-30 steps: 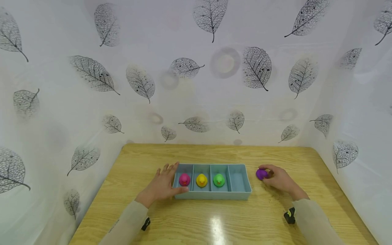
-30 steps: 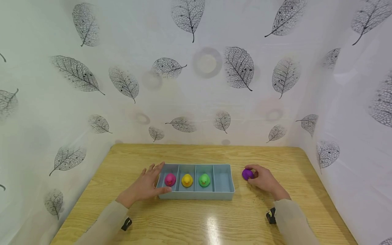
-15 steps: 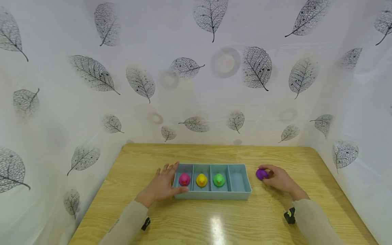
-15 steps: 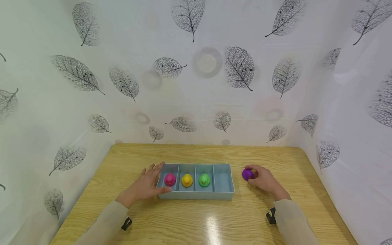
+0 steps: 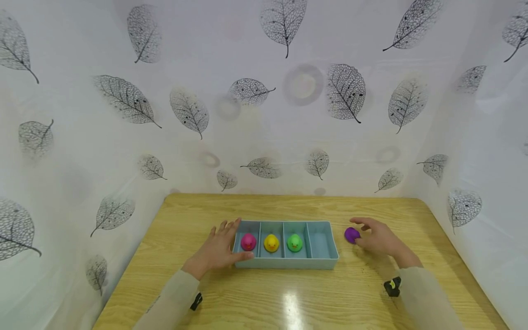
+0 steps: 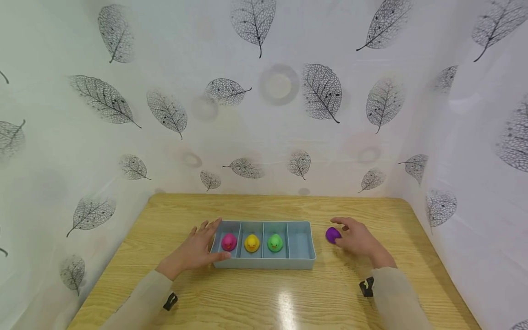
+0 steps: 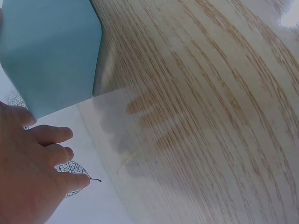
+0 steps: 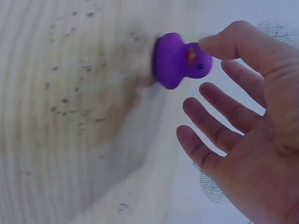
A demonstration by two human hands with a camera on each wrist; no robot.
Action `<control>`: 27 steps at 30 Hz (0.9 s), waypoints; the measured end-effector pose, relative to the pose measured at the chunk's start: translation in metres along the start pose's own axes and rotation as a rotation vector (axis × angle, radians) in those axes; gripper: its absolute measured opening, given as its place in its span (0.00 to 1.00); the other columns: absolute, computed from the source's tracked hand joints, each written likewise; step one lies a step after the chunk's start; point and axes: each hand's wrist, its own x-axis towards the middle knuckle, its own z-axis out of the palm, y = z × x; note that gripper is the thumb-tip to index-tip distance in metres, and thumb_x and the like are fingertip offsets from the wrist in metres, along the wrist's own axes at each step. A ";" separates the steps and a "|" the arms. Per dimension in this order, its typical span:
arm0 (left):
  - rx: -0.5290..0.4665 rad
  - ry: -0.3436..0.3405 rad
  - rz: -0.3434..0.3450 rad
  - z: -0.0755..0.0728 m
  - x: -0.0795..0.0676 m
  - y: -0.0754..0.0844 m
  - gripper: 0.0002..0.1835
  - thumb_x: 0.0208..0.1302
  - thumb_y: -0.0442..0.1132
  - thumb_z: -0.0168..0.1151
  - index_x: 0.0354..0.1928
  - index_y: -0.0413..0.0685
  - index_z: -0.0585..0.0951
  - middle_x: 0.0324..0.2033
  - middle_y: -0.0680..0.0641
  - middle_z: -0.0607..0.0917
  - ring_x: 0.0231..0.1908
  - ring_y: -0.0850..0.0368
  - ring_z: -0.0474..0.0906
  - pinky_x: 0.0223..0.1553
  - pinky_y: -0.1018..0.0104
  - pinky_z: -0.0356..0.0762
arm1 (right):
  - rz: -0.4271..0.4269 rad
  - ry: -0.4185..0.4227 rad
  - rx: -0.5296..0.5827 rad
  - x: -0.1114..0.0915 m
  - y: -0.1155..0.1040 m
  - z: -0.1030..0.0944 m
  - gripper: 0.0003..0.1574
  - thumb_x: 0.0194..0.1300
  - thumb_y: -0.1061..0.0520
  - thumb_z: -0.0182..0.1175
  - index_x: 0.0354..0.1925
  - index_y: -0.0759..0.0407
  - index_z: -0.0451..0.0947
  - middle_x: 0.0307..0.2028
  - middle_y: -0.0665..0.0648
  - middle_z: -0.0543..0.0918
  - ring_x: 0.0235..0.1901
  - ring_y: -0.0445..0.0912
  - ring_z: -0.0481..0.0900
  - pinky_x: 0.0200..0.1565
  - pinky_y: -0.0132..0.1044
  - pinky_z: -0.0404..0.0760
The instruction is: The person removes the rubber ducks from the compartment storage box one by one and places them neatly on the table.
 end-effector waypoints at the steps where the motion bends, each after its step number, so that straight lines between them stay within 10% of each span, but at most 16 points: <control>1: -0.002 -0.001 0.000 0.000 0.000 0.000 0.64 0.62 0.79 0.59 0.86 0.49 0.47 0.82 0.36 0.58 0.83 0.31 0.47 0.80 0.27 0.41 | -0.002 -0.006 0.000 0.000 -0.003 -0.002 0.41 0.60 0.59 0.74 0.71 0.62 0.75 0.65 0.73 0.79 0.59 0.67 0.80 0.49 0.52 0.84; 11: -0.013 0.008 0.004 0.001 0.000 -0.002 0.64 0.61 0.80 0.59 0.86 0.49 0.47 0.82 0.35 0.58 0.83 0.31 0.47 0.80 0.27 0.41 | -0.131 0.018 0.001 -0.002 -0.040 -0.014 0.37 0.67 0.58 0.71 0.70 0.63 0.74 0.66 0.70 0.79 0.61 0.69 0.78 0.57 0.71 0.79; 22: -0.014 0.003 0.005 0.001 -0.001 0.000 0.64 0.62 0.79 0.59 0.86 0.49 0.47 0.82 0.36 0.58 0.82 0.30 0.47 0.80 0.27 0.41 | -0.246 0.028 0.087 -0.002 -0.076 -0.009 0.33 0.69 0.57 0.71 0.68 0.62 0.76 0.64 0.67 0.81 0.56 0.61 0.83 0.43 0.37 0.86; 27: -0.017 0.008 0.007 0.000 -0.001 0.000 0.64 0.62 0.79 0.59 0.86 0.50 0.47 0.82 0.36 0.58 0.82 0.30 0.48 0.80 0.27 0.41 | -0.279 0.043 0.098 0.000 -0.085 -0.002 0.32 0.68 0.56 0.72 0.67 0.59 0.78 0.62 0.63 0.83 0.54 0.56 0.84 0.44 0.37 0.86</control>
